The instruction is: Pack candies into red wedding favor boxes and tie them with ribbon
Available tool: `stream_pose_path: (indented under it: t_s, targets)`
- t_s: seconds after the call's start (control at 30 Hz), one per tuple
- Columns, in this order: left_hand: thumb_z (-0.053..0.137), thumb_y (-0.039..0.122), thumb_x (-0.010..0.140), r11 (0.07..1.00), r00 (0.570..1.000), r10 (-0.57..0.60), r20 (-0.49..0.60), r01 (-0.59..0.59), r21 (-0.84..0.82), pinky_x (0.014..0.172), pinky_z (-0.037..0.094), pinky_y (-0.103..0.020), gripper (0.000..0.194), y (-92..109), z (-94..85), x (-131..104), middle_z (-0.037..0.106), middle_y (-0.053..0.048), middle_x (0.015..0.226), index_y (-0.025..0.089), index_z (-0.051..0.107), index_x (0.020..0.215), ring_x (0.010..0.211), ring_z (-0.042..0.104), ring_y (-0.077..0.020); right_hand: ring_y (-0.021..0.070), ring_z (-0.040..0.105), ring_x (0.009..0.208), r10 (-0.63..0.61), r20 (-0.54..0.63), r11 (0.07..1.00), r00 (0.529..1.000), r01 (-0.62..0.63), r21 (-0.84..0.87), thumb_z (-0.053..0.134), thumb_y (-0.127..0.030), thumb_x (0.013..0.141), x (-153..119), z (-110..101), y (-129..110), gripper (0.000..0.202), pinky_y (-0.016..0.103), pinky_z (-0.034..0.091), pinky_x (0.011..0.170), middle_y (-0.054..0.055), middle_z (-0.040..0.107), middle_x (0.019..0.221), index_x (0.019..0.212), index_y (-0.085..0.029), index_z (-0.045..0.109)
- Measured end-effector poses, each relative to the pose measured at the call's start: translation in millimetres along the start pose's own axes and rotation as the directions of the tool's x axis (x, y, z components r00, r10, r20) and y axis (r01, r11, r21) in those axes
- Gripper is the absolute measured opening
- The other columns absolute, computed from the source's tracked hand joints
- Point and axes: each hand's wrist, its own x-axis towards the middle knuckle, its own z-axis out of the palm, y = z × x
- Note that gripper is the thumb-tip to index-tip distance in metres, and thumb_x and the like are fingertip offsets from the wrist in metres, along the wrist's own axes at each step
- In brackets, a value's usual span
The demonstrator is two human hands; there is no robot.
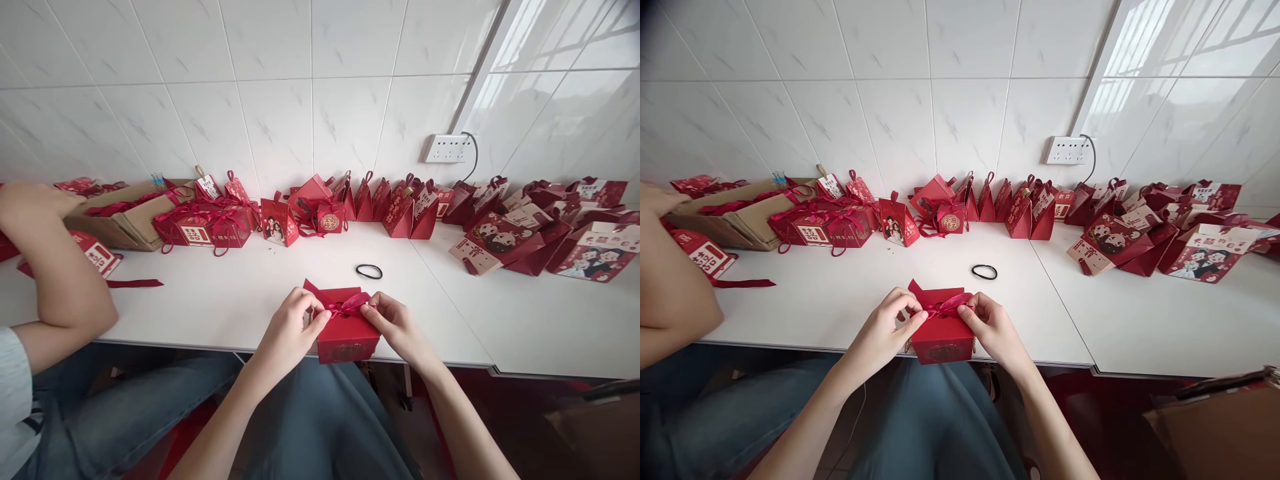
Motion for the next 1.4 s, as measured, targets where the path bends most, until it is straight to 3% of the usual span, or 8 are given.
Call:
stream_pose_path:
  t_s: [0.33, 0.53, 0.87, 1.07, 1.2, 1.3, 1.4]
  targets:
    - [0.047, 0.047, 0.085, 0.983, 0.973, -0.179, 0.146, 0.170, 0.073, 0.063, 0.042, -0.025, 0.029, 10, -10.4, 4, 0.053, 0.001, 0.086, 0.020, 0.050, 0.074, 0.067, 0.052, -0.0120, 0.0079, 0.035, 0.055, 0.034, 0.070, 0.996, 0.997, -0.040, 0.085, 0.063, -0.058, 0.074, 0, -2, -2, 0.046, 0.022, 0.027, 0.050, -0.004, 0.045, 0.061, 0.067, -0.018, 0.041]
    - [0.043, 0.051, 0.085, 0.969, 0.927, -0.204, 0.316, 0.238, -0.073, 0.062, 0.038, -0.025, 0.033, 6, -16.6, 13, 0.055, 0.002, 0.079, 0.020, 0.049, 0.077, 0.068, 0.052, -0.0136, 0.0084, 0.036, 0.056, 0.040, 0.074, 0.991, 0.996, -0.049, 0.122, 0.064, -0.059, 0.073, 1, -4, 3, 0.047, 0.022, 0.028, 0.052, -0.004, 0.045, 0.062, 0.067, -0.018, 0.041]
    - [0.037, 0.057, 0.087, 0.924, 0.931, -0.183, 0.315, 0.273, -0.269, 0.065, 0.034, -0.025, 0.040, -8, -4.1, 11, 0.045, 0.003, 0.072, 0.019, 0.040, 0.074, 0.068, 0.044, -0.0130, 0.0093, 0.035, 0.057, 0.054, 0.121, 0.971, 0.991, -0.080, 0.224, 0.062, -0.056, 0.077, 6, -8, 18, 0.044, 0.023, 0.026, 0.055, -0.002, 0.044, 0.063, 0.066, -0.017, 0.045]
    - [0.043, 0.057, 0.085, 0.779, 0.942, -0.153, 0.298, 0.301, -0.550, 0.066, 0.034, -0.024, 0.041, -17, 7.6, 7, 0.039, 0.003, 0.071, 0.019, 0.037, 0.071, 0.068, 0.039, -0.0116, 0.0086, 0.033, 0.054, 0.085, 0.140, 0.930, 0.987, -0.128, 0.343, 0.065, -0.055, 0.075, 6, -6, 21, 0.045, 0.023, 0.023, 0.055, -0.003, 0.044, 0.060, 0.064, -0.018, 0.042]
    - [0.046, 0.058, 0.083, 0.825, 0.951, -0.241, 0.192, 0.305, -0.475, 0.063, 0.034, -0.023, 0.038, -12, 9.9, 3, 0.042, 0.004, 0.071, 0.021, 0.038, 0.081, 0.065, 0.040, -0.0112, 0.0088, 0.032, 0.055, 0.076, 0.097, 0.953, 0.992, -0.101, 0.287, 0.063, -0.055, 0.077, 4, -6, 21, 0.044, 0.023, 0.024, 0.056, -0.004, 0.042, 0.061, 0.066, -0.018, 0.042]
    - [0.046, 0.060, 0.083, 0.864, 0.927, -0.299, 0.226, 0.364, -0.348, 0.057, 0.030, -0.023, 0.040, -7, 8.6, -1, 0.041, 0.005, 0.067, 0.021, 0.038, 0.078, 0.060, 0.037, -0.0105, 0.0090, 0.031, 0.056, 0.070, 0.077, 0.969, 0.995, -0.086, 0.231, 0.061, -0.057, 0.078, 3, -7, 20, 0.045, 0.023, 0.024, 0.055, -0.004, 0.041, 0.061, 0.065, -0.018, 0.042]
    - [0.045, 0.056, 0.085, 0.858, 0.938, -0.257, 0.233, 0.332, -0.393, 0.054, 0.027, -0.022, 0.042, -6, 11.1, -3, 0.035, 0.005, 0.063, 0.019, 0.037, 0.067, 0.057, 0.033, -0.0093, 0.0088, 0.029, 0.056, 0.069, 0.060, 0.973, 0.996, -0.081, 0.218, 0.060, -0.058, 0.078, 2, -7, 21, 0.047, 0.023, 0.024, 0.055, -0.004, 0.038, 0.060, 0.063, -0.018, 0.040]
